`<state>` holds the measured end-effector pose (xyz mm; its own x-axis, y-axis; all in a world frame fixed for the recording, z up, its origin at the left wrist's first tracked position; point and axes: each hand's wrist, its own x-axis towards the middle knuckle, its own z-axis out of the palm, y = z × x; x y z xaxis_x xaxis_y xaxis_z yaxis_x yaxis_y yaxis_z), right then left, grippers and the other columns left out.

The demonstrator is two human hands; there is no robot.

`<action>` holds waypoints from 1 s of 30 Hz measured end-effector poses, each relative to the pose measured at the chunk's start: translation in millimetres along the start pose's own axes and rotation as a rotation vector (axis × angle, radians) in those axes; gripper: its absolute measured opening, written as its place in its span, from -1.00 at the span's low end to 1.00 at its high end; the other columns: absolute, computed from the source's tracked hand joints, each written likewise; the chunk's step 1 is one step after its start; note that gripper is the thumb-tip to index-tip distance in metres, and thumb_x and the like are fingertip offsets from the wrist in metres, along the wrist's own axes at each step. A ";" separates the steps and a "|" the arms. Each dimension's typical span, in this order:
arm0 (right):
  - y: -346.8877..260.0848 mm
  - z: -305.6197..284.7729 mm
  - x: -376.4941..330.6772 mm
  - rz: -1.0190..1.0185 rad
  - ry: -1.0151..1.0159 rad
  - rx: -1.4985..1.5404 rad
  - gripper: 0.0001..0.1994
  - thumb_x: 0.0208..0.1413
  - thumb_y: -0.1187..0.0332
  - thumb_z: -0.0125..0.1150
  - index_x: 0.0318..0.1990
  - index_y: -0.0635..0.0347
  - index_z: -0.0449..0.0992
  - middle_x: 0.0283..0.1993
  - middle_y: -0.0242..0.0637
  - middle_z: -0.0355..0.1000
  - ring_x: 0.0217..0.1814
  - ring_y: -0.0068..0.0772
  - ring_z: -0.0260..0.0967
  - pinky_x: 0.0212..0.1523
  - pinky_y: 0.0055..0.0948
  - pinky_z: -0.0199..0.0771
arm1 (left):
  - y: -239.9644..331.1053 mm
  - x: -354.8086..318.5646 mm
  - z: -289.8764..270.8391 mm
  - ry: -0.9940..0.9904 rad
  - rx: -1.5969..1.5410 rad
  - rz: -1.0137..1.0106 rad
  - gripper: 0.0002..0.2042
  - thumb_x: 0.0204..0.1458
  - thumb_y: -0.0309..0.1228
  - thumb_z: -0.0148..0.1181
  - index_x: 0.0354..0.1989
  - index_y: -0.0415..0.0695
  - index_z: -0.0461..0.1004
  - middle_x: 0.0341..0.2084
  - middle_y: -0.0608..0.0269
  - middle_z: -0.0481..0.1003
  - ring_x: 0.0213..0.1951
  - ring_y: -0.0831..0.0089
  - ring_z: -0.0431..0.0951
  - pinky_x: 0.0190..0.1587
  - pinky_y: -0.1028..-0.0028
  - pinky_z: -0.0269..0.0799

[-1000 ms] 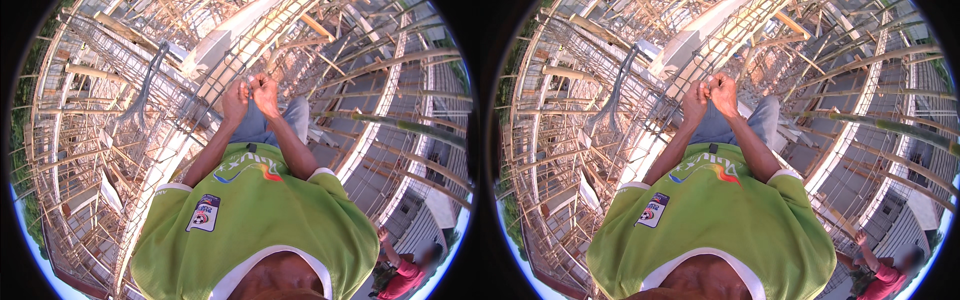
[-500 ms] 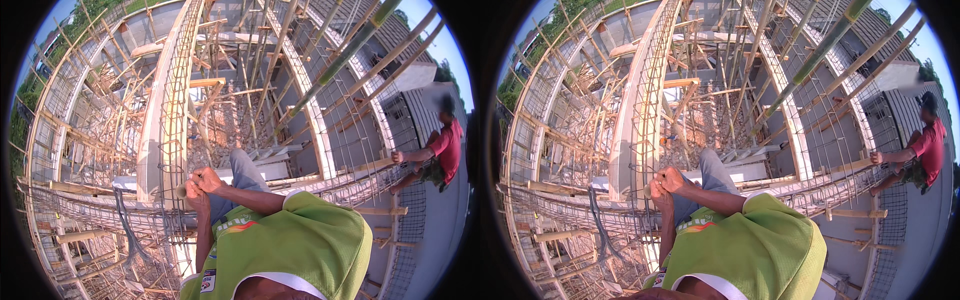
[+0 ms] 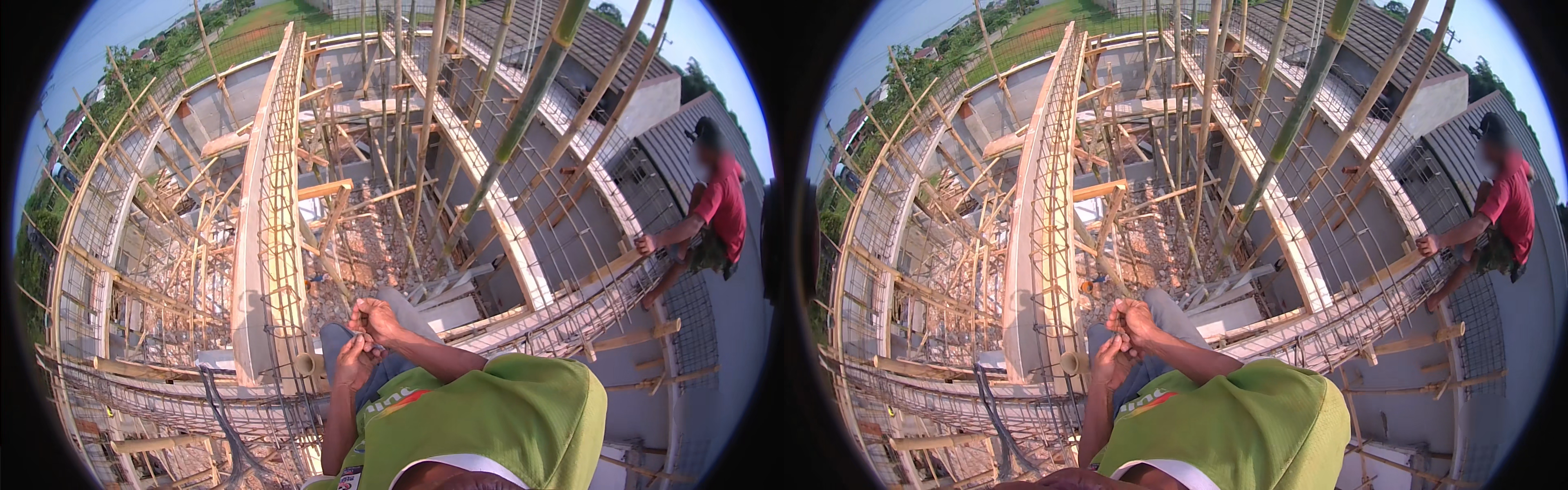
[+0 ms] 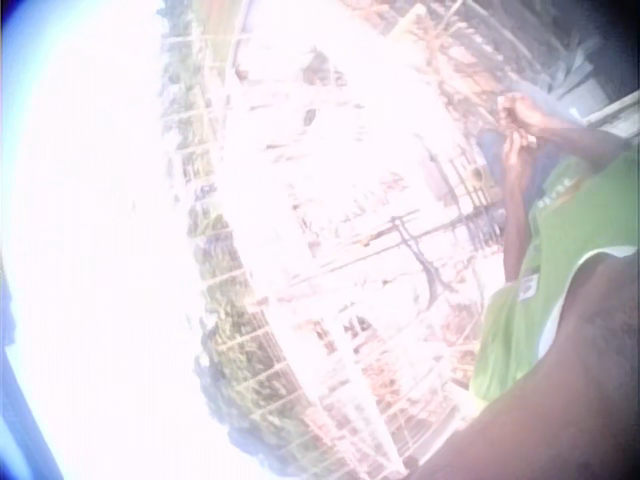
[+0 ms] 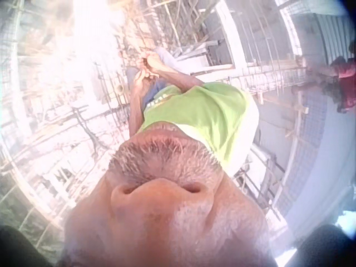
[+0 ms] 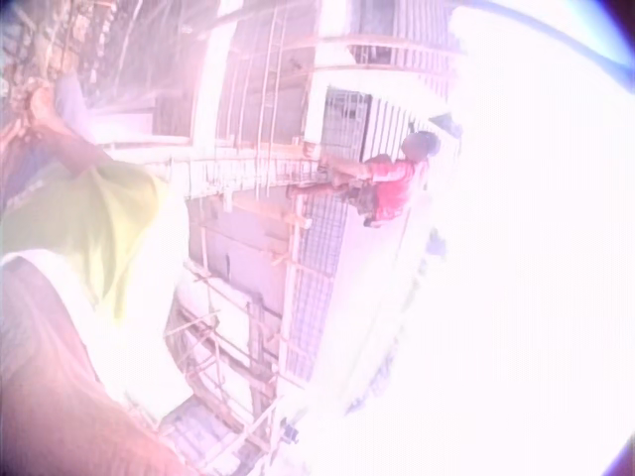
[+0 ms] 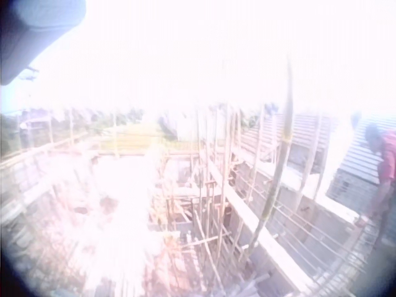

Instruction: The person secures metal rebar to a bamboo scaffolding structure using wire and pliers. They repeatedly wrap and twist wire around rebar intersections to fasten them in place.

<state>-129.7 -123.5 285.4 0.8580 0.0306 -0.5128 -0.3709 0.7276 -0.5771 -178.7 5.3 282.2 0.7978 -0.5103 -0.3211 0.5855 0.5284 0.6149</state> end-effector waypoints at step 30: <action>-40.2 -5.7 25.1 0.109 -0.128 0.080 -0.77 0.32 0.36 -0.09 -0.37 0.28 0.35 -0.67 -0.53 -0.02 -0.72 -0.62 -0.16 -0.75 -0.56 -0.10 | -21.5 -33.0 -3.1 0.323 0.418 0.200 -0.61 0.23 -0.34 0.07 -0.67 -0.25 0.40 -0.49 0.11 0.51 -0.57 0.55 0.43 -0.55 0.60 0.32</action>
<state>-95.2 -155.9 292.1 0.8544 0.1959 -0.4813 -0.4391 0.7674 -0.4671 -217.2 12.8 277.3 0.9296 -0.1596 -0.3323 0.3634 0.2461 0.8985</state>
